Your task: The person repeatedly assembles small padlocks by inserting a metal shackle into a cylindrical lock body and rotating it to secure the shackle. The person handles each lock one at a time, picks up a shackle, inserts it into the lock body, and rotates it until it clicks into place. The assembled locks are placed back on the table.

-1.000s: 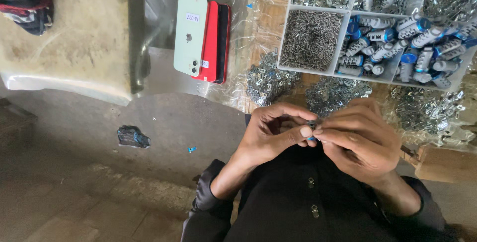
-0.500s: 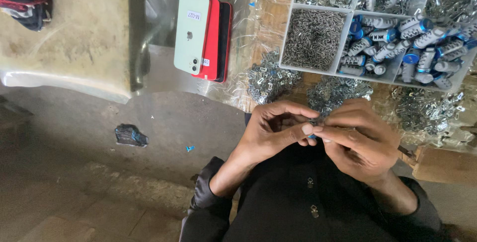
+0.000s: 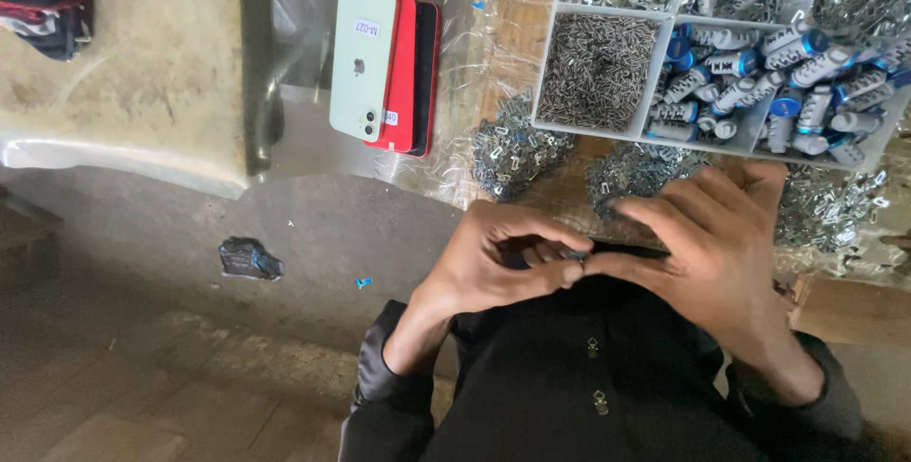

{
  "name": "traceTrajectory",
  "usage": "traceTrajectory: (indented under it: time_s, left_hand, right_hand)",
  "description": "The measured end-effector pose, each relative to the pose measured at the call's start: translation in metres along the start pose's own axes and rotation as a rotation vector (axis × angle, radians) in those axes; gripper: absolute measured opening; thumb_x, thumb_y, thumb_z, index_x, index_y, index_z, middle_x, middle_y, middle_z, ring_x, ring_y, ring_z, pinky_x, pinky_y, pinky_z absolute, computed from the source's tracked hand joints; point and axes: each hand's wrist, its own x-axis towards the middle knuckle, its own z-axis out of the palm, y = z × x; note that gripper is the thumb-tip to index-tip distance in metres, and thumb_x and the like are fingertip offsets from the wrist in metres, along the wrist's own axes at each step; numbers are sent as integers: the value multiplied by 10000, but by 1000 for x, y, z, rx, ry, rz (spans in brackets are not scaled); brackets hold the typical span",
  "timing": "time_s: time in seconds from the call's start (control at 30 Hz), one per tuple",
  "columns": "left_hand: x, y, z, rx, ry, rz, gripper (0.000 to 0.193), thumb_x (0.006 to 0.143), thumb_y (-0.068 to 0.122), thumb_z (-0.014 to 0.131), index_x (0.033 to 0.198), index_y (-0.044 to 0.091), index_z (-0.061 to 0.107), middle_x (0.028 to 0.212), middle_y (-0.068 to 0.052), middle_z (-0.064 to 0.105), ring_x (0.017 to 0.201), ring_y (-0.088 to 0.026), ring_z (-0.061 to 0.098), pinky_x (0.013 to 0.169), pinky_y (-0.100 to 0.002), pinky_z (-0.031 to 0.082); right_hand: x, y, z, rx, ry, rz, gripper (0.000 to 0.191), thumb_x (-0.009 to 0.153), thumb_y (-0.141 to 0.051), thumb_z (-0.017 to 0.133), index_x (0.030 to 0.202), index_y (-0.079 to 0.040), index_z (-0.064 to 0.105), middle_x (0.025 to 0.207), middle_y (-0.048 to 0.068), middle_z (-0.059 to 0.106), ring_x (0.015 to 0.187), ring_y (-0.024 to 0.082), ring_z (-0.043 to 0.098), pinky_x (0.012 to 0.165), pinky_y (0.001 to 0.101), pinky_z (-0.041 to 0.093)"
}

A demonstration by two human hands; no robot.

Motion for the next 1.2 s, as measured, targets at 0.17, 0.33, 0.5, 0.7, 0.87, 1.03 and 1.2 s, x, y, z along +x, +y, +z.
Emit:
traceTrajectory:
  time_s: [0.17,0.33,0.5,0.7,0.87,1.03,1.2]
  left_hand:
    - [-3,-4,3,-276,330,58,244,979,15,767,1207,-37,696,1041,-138,763,859,-145,747,752,-252,619]
    - [-3,-5,1,-267,409,55,246,978,-17,754,1214,-52,689,1087,-168,764,898,-163,739,780,-272,627]
    - [-4,-2,-4,-246,402,61,238,978,-15,743,1207,-45,686,1085,-164,768,876,-171,753,756,-269,630]
    - [-4,-8,2,-292,284,70,262,1006,-10,736,1256,-49,670,1077,-142,744,924,-166,744,788,-268,626]
    - [3,-15,17,-380,177,-5,271,1018,14,722,1271,-62,660,1126,-141,736,954,-166,738,826,-272,626]
    - [8,-18,25,-378,154,-11,267,1027,30,719,1272,-63,665,1112,-137,743,953,-171,747,828,-279,632]
    - [14,-20,29,-352,161,-32,277,1008,45,735,1262,-53,681,1109,-135,749,941,-161,751,815,-272,636]
  right_hand:
    - [12,-23,17,-392,133,-89,604,909,-601,724,1324,-163,766,975,7,503,973,231,431,893,484,285]
    - [12,-31,29,-457,217,-129,610,864,-657,729,1237,-176,768,1014,38,532,977,244,434,845,465,273]
    - [-9,-26,48,-316,251,-300,233,905,-294,831,1108,-190,787,1128,-71,672,1055,159,537,961,487,294]
    - [1,-10,38,78,334,-408,203,845,-97,869,1024,-86,773,1093,59,679,1052,240,654,922,448,532]
    - [9,-17,17,271,378,-335,263,837,-7,847,1073,-58,743,1021,114,690,962,260,704,813,381,587]
    - [15,-12,11,509,398,-310,252,843,-2,823,967,-66,613,1029,90,728,982,243,743,796,343,626]
    - [17,-15,5,393,401,-314,345,841,13,835,854,-78,502,1003,105,738,956,276,754,761,354,613]
